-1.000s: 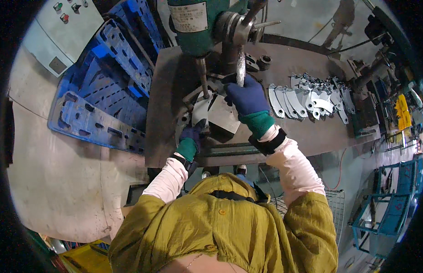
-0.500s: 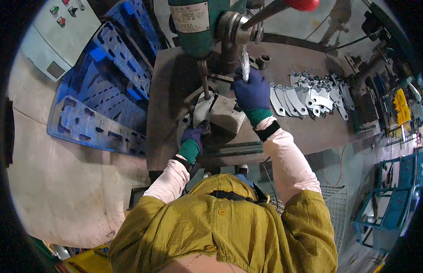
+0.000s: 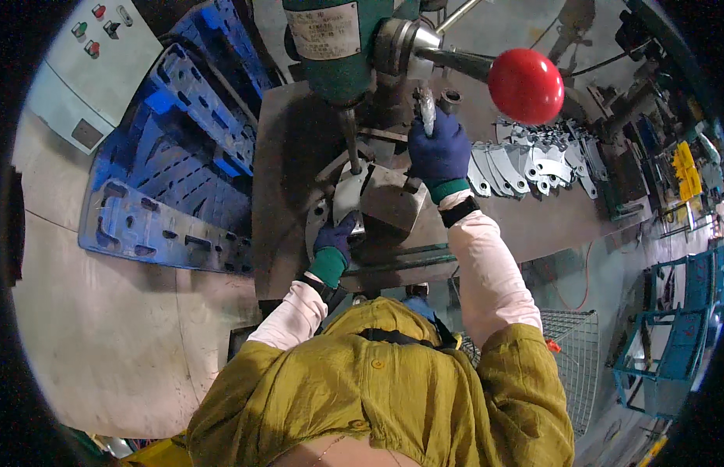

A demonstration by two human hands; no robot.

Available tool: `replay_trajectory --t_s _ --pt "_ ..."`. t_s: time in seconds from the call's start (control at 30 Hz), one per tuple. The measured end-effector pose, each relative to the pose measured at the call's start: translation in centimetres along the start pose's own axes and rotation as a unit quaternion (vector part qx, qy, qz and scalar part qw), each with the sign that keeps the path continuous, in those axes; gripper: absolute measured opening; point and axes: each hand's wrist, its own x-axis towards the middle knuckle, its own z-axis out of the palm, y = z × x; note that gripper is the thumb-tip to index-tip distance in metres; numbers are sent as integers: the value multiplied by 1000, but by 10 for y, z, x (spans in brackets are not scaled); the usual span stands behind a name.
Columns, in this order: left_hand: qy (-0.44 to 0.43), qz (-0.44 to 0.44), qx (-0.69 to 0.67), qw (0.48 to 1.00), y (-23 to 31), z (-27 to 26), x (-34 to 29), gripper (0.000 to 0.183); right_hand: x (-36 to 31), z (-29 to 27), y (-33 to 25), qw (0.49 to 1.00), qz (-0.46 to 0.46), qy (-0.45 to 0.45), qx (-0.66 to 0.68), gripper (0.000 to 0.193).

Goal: Drill holes into metal components using a drill press.

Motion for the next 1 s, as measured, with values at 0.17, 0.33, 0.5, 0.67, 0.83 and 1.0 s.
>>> replay_trajectory --t_s 0.17,0.33,0.5,0.67,0.83,1.0 --pt "33 80 45 995 -34 -26 25 57 3 6 -12 1000 -13 14 10 26" --pt "20 -4 44 999 5 -3 -4 54 1 10 12 993 -73 38 -79 30" --pt "19 -4 -17 1000 -4 -7 2 50 9 23 10 995 -66 73 -7 26" --pt "53 -81 99 990 25 8 -18 51 26 47 75 995 -32 -43 -85 57" --pt "23 41 -47 998 10 7 -18 66 87 49 87 993 -84 -10 -81 45" --pt "53 48 -48 996 8 8 -18 66 109 35 73 990 -135 -2 44 39"
